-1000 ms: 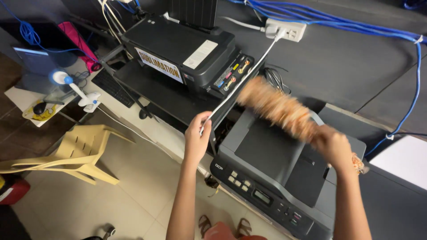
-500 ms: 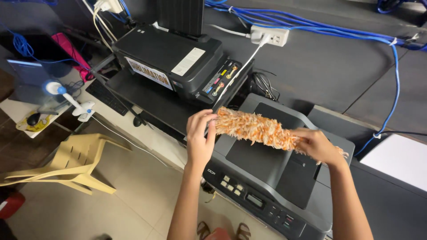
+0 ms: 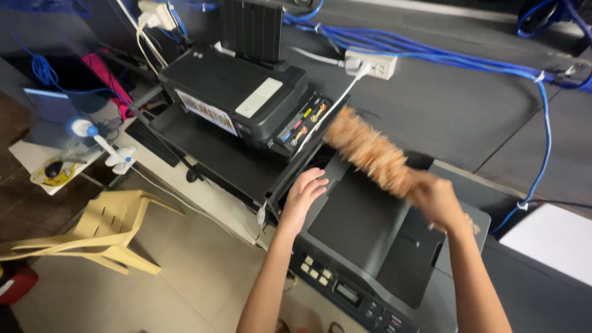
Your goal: The person uses a fluffy duster to clean the top and sides of several printers and a computer monitor on a desk. They move a chair out of the way to access the equipment and systematically wipe down the surfaces of the machines labeled 'Sublimation' and 'Pigment'.
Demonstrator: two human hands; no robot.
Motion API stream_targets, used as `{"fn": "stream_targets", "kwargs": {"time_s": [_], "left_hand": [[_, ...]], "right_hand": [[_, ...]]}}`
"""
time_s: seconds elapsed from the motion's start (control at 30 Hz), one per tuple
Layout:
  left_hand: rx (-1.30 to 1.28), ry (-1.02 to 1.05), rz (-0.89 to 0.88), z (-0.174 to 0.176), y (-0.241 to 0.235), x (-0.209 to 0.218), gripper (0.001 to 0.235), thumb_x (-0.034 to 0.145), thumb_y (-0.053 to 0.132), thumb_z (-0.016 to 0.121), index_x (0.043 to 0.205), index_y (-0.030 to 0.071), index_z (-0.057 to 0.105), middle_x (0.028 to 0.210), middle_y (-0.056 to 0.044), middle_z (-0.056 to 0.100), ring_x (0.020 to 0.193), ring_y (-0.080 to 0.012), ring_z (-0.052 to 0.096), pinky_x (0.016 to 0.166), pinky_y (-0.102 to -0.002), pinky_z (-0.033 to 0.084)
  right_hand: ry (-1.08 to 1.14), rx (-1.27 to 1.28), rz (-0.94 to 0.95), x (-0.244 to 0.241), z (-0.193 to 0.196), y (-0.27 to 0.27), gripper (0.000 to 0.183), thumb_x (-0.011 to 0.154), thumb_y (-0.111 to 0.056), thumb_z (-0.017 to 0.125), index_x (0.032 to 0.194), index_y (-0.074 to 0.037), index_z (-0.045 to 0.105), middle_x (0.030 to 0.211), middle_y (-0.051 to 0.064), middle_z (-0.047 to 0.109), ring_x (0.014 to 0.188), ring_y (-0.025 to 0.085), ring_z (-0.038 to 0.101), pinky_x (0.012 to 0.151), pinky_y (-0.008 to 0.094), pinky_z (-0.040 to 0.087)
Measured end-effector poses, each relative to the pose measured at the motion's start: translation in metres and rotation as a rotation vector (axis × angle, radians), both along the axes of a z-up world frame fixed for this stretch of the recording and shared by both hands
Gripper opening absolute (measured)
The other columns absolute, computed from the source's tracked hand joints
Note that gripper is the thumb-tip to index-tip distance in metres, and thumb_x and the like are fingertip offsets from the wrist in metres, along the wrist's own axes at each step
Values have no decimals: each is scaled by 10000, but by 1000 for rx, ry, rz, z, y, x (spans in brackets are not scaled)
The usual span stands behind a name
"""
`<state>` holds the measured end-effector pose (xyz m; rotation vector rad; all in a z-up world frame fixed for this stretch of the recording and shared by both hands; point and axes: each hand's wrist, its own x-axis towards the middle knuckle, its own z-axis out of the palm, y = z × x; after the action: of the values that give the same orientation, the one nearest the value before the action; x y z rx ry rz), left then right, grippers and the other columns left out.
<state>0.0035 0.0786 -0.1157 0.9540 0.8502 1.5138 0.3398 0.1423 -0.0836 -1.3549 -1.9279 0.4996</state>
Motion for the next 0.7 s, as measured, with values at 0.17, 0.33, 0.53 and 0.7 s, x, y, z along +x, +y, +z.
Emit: {"fn": "stream_targets", "kwargs": {"time_s": [0.17,0.33,0.53,0.7], "left_hand": [[-33,-264,87,-9,28,0,632,1019,169,518,1550,-54,257,1584,-244,391,1388,-342,517,1179,-427,414],[27,-394,122,-26,44,1,632,1015,156,501,1553,-42,235,1604,-242,347,1422,-364,477,1195,-447,395],[22,-283,171,-23,30,5,607,1019,145,477,1554,-50,265,1587,-257,378,1393,-362,498,1182,-458,404],[-51,-71,119,13,-4,8,532,1018,173,520,1496,-28,402,1536,-184,482,1378,-272,539,1157,-400,424]], "right_hand": [[-122,51,-32,6,2,5,403,851,-65,662,1248,-114,709,995,205,737,833,385,717,779,459,568],[-179,145,125,7,18,-8,346,838,-106,690,1184,-96,704,1066,167,736,872,390,719,795,456,575],[-143,81,48,6,10,-19,436,810,-97,642,1239,-146,707,1027,130,718,823,382,713,740,477,576],[-317,78,-126,-6,8,-39,405,883,-174,667,1285,-215,696,986,109,702,859,391,692,758,501,561]]}}
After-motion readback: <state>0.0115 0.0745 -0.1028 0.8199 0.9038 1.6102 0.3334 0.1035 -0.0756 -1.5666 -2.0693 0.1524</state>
